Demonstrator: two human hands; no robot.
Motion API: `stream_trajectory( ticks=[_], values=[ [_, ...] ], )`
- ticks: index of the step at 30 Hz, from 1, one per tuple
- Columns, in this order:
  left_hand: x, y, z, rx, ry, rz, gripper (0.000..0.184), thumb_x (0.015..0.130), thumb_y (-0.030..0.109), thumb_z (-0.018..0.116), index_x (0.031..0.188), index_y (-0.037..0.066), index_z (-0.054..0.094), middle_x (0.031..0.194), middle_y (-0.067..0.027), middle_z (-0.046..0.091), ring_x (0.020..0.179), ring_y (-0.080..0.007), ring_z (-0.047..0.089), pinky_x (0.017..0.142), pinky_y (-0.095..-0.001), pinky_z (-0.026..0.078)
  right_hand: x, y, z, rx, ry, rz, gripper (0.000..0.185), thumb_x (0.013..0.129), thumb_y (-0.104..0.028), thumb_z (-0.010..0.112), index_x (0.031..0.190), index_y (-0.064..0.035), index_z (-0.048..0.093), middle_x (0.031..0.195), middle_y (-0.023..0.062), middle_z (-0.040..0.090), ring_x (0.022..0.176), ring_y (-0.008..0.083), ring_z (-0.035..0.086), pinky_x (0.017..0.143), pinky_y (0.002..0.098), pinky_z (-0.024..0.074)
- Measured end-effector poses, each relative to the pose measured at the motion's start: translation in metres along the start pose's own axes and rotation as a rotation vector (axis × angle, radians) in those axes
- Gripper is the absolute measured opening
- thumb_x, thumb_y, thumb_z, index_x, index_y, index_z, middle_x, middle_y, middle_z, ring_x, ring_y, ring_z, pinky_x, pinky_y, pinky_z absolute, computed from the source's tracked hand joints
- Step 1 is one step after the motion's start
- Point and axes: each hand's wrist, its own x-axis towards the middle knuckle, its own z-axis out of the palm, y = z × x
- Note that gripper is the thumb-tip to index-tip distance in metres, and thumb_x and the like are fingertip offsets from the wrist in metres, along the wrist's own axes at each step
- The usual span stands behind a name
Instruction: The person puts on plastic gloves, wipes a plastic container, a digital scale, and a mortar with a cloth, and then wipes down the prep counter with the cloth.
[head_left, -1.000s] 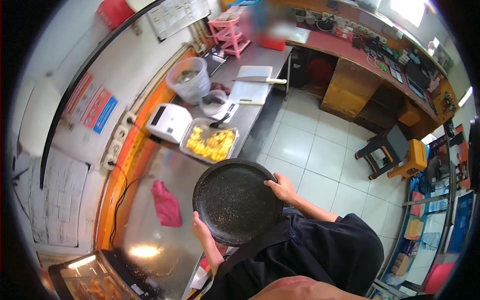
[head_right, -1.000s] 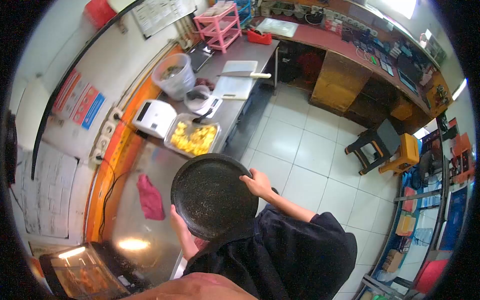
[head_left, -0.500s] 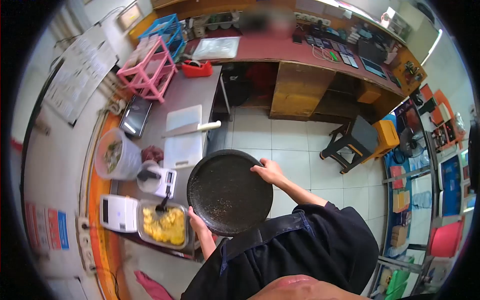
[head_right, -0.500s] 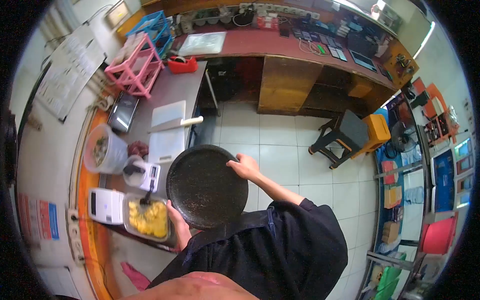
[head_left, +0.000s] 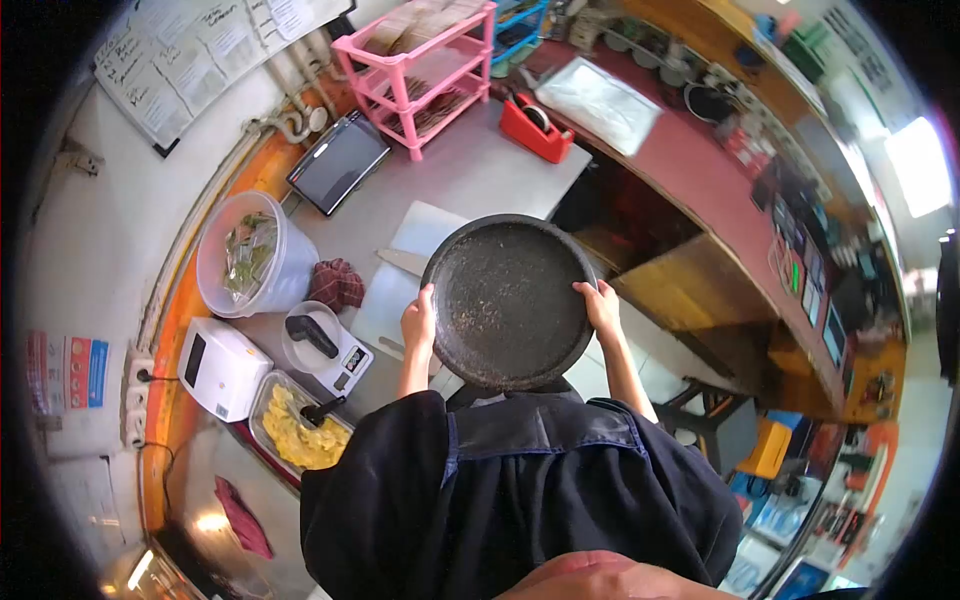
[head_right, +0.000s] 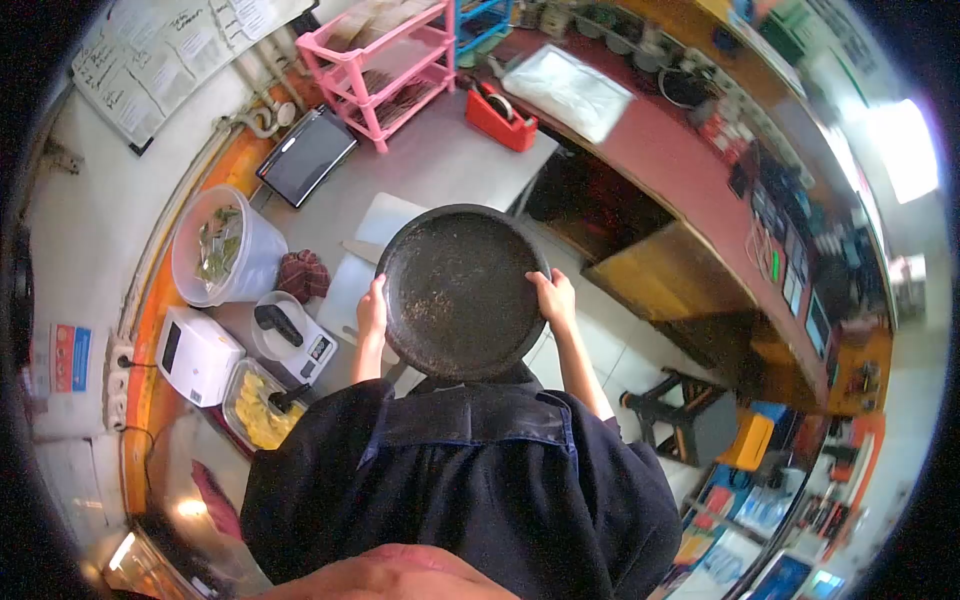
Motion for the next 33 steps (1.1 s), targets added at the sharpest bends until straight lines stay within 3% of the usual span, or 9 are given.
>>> stream_trajectory(
  ticks=[3, 4, 7, 8, 13, 20, 29, 32, 33],
  values=[
    [0.025, 0.018, 0.035, -0.008, 0.151, -0.031, 0.070, 0.077, 0.062, 0.050, 0.068, -0.006, 0.059, 0.064, -0.0126, 0.058, 0.065, -0.0237, 0.055, 0.063, -0.0377, 0.041, 0.065, -0.022, 0.007, -0.078, -0.067, -0.043, 0.045, 0.071, -0.035, 0.063, 0.092, 0.0047, 0.061, 0.088, 0.0186, 0.065, 0.084, 0.0258, 0.062, 0.076, 0.0330, 0.0444],
    [0.039, 0.018, 0.042, 0.055, 0.140, -0.066, 0.073, 0.077, 0.063, 0.049, 0.076, -0.009, 0.063, 0.072, -0.0193, 0.063, 0.074, -0.0306, 0.060, 0.069, -0.0400, 0.044, 0.089, -0.028, 0.010, -0.171, -0.099, -0.026, 0.046, 0.071, -0.038, 0.061, 0.091, 0.0042, 0.061, 0.090, 0.0210, 0.065, 0.088, 0.0287, 0.062, 0.078, 0.0348, 0.0443],
    [0.075, 0.023, 0.072, 0.084, 0.261, -0.122, 0.074, 0.077, 0.062, 0.047, 0.080, -0.010, 0.064, 0.079, -0.0236, 0.064, 0.083, -0.0338, 0.062, 0.074, -0.0415, 0.045, 0.159, -0.040, 0.028, -0.245, -0.202, -0.083, 0.050, 0.071, -0.040, 0.060, 0.094, 0.0041, 0.062, 0.094, 0.0237, 0.064, 0.093, 0.0330, 0.061, 0.081, 0.0372, 0.0439],
    [0.079, 0.034, 0.079, 0.116, 0.253, -0.177, 0.078, 0.076, 0.065, 0.045, 0.082, -0.011, 0.063, 0.081, -0.0219, 0.064, 0.080, -0.0291, 0.061, 0.073, -0.0393, 0.044, 0.177, -0.042, 0.033, -0.238, -0.227, -0.101, 0.051, 0.071, -0.040, 0.060, 0.096, 0.0041, 0.062, 0.095, 0.0249, 0.063, 0.095, 0.0347, 0.060, 0.082, 0.0380, 0.0436],
    [0.125, 0.055, 0.106, 0.037, 0.256, -0.334, 0.080, 0.077, 0.067, 0.040, 0.089, -0.007, 0.066, 0.088, -0.0285, 0.063, 0.091, -0.0403, 0.060, 0.081, -0.0431, 0.044, 0.265, -0.064, 0.065, -0.408, -0.406, -0.187, 0.053, 0.074, -0.038, 0.058, 0.099, 0.0078, 0.060, 0.097, 0.0279, 0.062, 0.097, 0.0382, 0.059, 0.085, 0.0389, 0.0423],
    [0.173, 0.082, 0.114, -0.079, 0.454, -0.339, 0.081, 0.074, 0.067, 0.044, 0.089, -0.010, 0.065, 0.088, -0.0301, 0.063, 0.090, -0.0397, 0.061, 0.081, -0.0420, 0.046, 0.331, -0.064, 0.114, -0.175, -0.517, -0.198, 0.052, 0.077, -0.031, 0.059, 0.105, 0.0122, 0.057, 0.101, 0.0237, 0.062, 0.097, 0.0315, 0.057, 0.088, 0.0350, 0.0403],
    [0.195, 0.068, 0.102, -0.019, 0.500, -0.240, 0.083, 0.075, 0.071, 0.041, 0.081, -0.008, 0.066, 0.083, -0.0283, 0.063, 0.086, -0.0374, 0.063, 0.079, -0.0423, 0.046, 0.362, -0.079, 0.150, -0.347, -0.541, -0.270, 0.050, 0.075, -0.031, 0.062, 0.096, 0.0148, 0.058, 0.097, 0.0247, 0.062, 0.092, 0.0319, 0.058, 0.084, 0.0363, 0.0419],
    [0.162, 0.076, 0.090, -0.057, 0.421, -0.206, 0.070, 0.081, 0.060, 0.048, 0.090, -0.007, 0.064, 0.089, -0.0245, 0.064, 0.085, -0.0332, 0.062, 0.078, -0.0400, 0.047, 0.366, -0.071, 0.144, -0.249, -0.591, -0.225, 0.057, 0.076, -0.039, 0.065, 0.097, 0.0132, 0.058, 0.097, 0.0222, 0.063, 0.088, 0.0310, 0.057, 0.084, 0.0355, 0.0418],
    [0.144, 0.072, 0.093, -0.067, 0.618, 0.006, 0.057, 0.083, 0.050, 0.053, 0.096, -0.004, 0.063, 0.093, -0.0207, 0.063, 0.086, -0.0305, 0.062, 0.077, -0.0380, 0.047, 0.364, -0.071, 0.143, -0.180, -0.629, -0.196, 0.059, 0.077, -0.042, 0.066, 0.099, 0.0127, 0.058, 0.097, 0.0216, 0.063, 0.087, 0.0313, 0.057, 0.083, 0.0356, 0.0417]
  ],
)
